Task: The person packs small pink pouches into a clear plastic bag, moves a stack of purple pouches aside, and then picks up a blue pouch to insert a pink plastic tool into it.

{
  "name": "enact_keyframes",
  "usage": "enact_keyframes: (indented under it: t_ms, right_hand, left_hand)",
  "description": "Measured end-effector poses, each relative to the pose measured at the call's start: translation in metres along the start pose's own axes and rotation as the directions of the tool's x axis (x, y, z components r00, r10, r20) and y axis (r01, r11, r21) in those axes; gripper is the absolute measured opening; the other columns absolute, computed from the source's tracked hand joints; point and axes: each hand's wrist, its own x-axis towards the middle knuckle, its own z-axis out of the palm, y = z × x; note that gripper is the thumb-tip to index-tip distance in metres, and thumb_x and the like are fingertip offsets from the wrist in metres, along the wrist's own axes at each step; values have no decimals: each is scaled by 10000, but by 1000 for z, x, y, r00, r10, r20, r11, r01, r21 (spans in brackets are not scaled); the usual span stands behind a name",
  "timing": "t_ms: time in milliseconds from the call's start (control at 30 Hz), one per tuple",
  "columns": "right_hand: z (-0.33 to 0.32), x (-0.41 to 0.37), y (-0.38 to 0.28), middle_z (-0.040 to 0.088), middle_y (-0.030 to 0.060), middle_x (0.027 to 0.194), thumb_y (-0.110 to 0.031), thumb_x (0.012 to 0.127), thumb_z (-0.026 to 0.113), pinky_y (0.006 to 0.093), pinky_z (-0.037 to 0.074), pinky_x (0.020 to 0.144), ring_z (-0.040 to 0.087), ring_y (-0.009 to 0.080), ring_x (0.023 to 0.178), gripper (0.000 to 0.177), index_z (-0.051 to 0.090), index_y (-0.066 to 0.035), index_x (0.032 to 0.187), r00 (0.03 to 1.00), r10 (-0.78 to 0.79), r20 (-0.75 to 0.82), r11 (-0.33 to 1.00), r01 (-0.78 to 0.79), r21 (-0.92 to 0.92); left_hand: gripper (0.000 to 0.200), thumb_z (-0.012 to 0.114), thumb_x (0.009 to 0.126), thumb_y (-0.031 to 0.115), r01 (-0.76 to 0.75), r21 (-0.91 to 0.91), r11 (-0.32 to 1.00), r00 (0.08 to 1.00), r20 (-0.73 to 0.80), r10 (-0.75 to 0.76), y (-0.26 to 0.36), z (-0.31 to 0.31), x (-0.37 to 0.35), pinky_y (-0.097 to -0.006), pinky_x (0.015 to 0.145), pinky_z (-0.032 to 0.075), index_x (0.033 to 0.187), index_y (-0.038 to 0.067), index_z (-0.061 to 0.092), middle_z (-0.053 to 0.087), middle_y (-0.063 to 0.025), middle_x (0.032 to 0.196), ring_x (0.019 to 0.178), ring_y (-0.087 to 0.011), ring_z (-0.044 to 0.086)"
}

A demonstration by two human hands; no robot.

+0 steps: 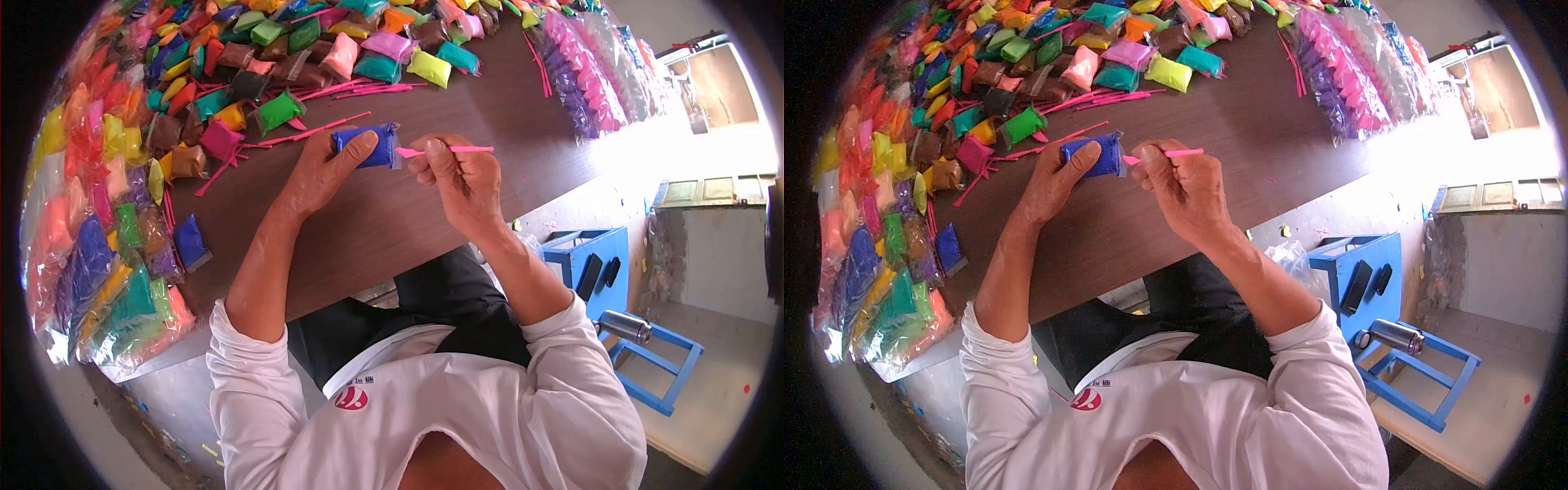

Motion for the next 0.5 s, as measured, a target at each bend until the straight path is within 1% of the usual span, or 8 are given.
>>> enact_keyframes:
  t_ms: [200,233,300,433,500]
  right_hand:
    - [0,1,4,666,69,759,-210,1010,526,236,506,598,619,99,673,282,650,44,1006,1000,7,17,1000,-7,13]
    - [1,1,5,664,67,764,-208,1011,523,238,506,601,618,99,679,280,650,42,1009,1000,7,20,1000,-8,22]
    - [1,1,7,658,61,770,-185,1004,536,240,506,606,612,95,693,249,647,37,1021,999,-12,37,1000,11,17]
    - [5,3,15,646,52,779,-118,981,568,240,504,609,601,90,708,175,643,24,1051,995,-98,19,992,96,77]
    - [8,4,17,646,51,775,-89,970,578,241,507,614,599,91,704,153,642,19,1057,994,-105,5,990,104,98]
  left_hand:
    - [489,602,921,525,-18,-21,1000,1000,-14,18,-3,2,0,-267,651,426,909,41,666,578,1,776,739,-74,499]
    - [489,604,920,523,-3,-3,1000,1000,-6,3,-3,1,1,-268,646,426,907,38,668,579,1,774,737,-74,501]
    - [491,609,919,520,26,34,999,1000,7,-26,-4,-2,1,-268,637,426,905,33,673,582,-1,769,731,-76,504]
    - [484,616,921,503,-30,2,1000,999,-14,30,-4,-1,2,-269,627,428,911,23,677,591,-3,772,726,-78,511]
    - [478,619,922,497,-37,-12,999,999,-17,37,-3,0,1,-269,629,428,925,22,676,597,-5,786,730,-78,513]
